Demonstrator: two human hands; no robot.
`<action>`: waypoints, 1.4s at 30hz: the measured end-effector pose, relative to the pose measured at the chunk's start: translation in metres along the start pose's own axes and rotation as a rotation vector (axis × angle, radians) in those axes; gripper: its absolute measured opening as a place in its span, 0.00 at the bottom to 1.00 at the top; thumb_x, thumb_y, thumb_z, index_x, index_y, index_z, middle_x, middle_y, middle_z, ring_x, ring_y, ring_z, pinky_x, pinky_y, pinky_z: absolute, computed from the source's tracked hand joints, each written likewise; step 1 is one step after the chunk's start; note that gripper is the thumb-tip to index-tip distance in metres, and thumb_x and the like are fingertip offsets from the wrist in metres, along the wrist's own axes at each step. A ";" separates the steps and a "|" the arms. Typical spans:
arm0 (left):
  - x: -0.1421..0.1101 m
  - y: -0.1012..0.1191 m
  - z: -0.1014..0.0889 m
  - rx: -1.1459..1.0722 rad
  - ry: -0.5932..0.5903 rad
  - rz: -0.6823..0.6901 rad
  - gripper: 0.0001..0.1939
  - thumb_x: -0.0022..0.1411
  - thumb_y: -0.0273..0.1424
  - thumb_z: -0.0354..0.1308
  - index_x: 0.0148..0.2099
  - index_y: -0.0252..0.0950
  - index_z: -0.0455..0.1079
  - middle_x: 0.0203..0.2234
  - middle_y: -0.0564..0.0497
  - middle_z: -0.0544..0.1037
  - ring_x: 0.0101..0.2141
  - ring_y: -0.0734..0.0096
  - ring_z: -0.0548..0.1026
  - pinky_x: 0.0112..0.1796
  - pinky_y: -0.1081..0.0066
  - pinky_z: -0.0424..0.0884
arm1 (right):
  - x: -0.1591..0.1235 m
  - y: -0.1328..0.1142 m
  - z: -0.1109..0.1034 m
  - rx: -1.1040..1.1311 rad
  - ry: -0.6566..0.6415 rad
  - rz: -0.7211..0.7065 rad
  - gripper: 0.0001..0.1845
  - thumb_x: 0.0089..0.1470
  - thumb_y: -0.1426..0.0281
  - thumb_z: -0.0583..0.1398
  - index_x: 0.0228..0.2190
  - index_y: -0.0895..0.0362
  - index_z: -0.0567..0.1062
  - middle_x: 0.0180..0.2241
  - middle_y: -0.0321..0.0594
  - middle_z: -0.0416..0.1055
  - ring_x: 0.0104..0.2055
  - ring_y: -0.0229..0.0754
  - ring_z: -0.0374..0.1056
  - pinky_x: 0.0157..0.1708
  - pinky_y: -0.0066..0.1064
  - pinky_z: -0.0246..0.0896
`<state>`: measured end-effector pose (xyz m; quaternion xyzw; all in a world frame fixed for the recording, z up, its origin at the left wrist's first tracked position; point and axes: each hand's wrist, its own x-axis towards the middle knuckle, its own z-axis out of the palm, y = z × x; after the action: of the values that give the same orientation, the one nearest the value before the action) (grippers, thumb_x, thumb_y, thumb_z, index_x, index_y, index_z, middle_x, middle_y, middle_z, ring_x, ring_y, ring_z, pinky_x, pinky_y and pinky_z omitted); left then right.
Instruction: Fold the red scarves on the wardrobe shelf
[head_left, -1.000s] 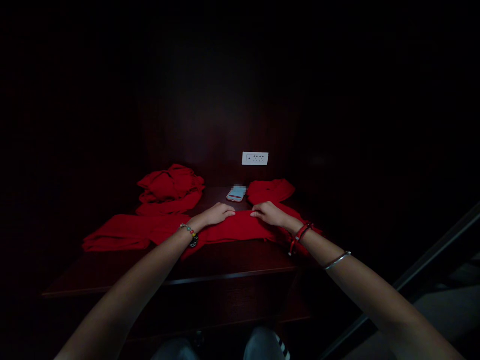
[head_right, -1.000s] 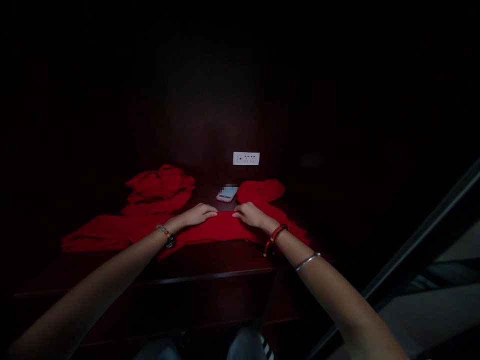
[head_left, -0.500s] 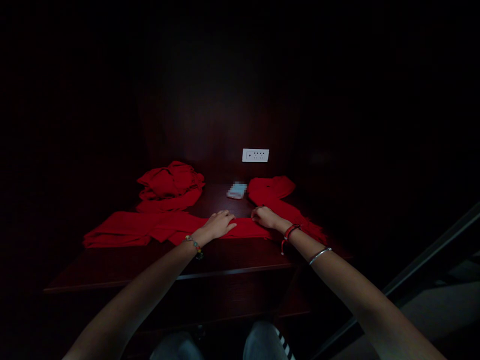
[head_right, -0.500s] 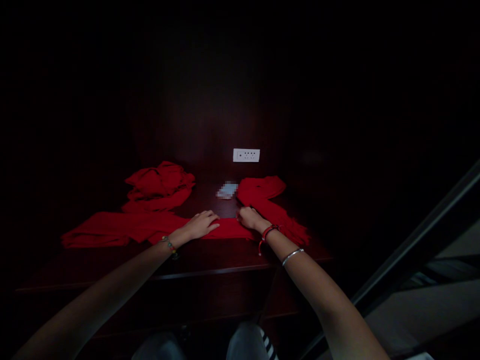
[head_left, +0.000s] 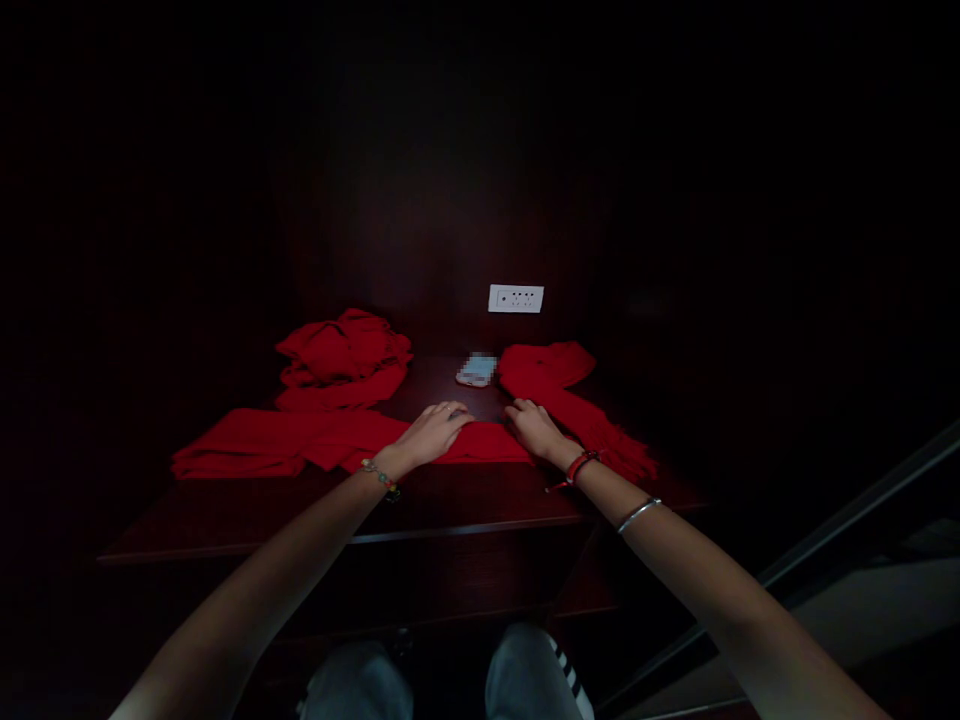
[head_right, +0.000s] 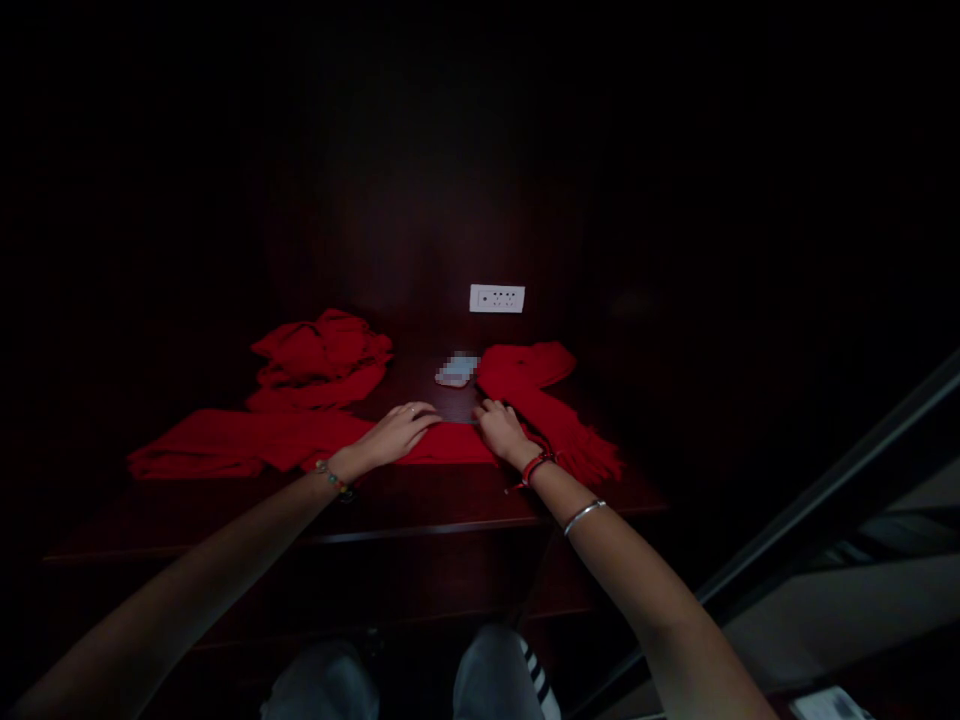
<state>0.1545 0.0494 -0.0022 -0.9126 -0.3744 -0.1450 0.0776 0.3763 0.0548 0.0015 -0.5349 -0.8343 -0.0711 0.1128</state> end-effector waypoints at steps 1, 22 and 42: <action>-0.002 0.002 -0.001 -0.019 -0.029 0.070 0.18 0.64 0.32 0.40 0.54 0.40 0.59 0.53 0.47 0.60 0.53 0.66 0.57 0.51 0.66 0.53 | -0.003 -0.002 0.000 0.003 0.045 -0.029 0.14 0.55 0.73 0.49 0.41 0.61 0.69 0.44 0.52 0.64 0.48 0.46 0.59 0.46 0.37 0.53; -0.035 -0.029 -0.021 0.065 -0.298 0.209 0.29 0.59 0.26 0.46 0.61 0.40 0.44 0.59 0.49 0.48 0.57 0.67 0.51 0.53 0.68 0.51 | -0.044 0.013 -0.001 -0.111 -0.009 -0.529 0.23 0.58 0.69 0.46 0.52 0.67 0.60 0.53 0.54 0.57 0.55 0.44 0.55 0.53 0.35 0.53; -0.035 -0.028 -0.023 0.027 -0.291 0.213 0.33 0.58 0.15 0.36 0.59 0.53 0.46 0.58 0.60 0.53 0.57 0.77 0.51 0.54 0.71 0.50 | -0.052 0.029 -0.003 -0.276 0.072 -0.607 0.22 0.54 0.82 0.46 0.50 0.64 0.62 0.51 0.53 0.61 0.54 0.44 0.56 0.51 0.38 0.56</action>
<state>0.1060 0.0398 0.0094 -0.9572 -0.2849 0.0026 0.0501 0.4238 0.0206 -0.0097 -0.2691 -0.9336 -0.2326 0.0424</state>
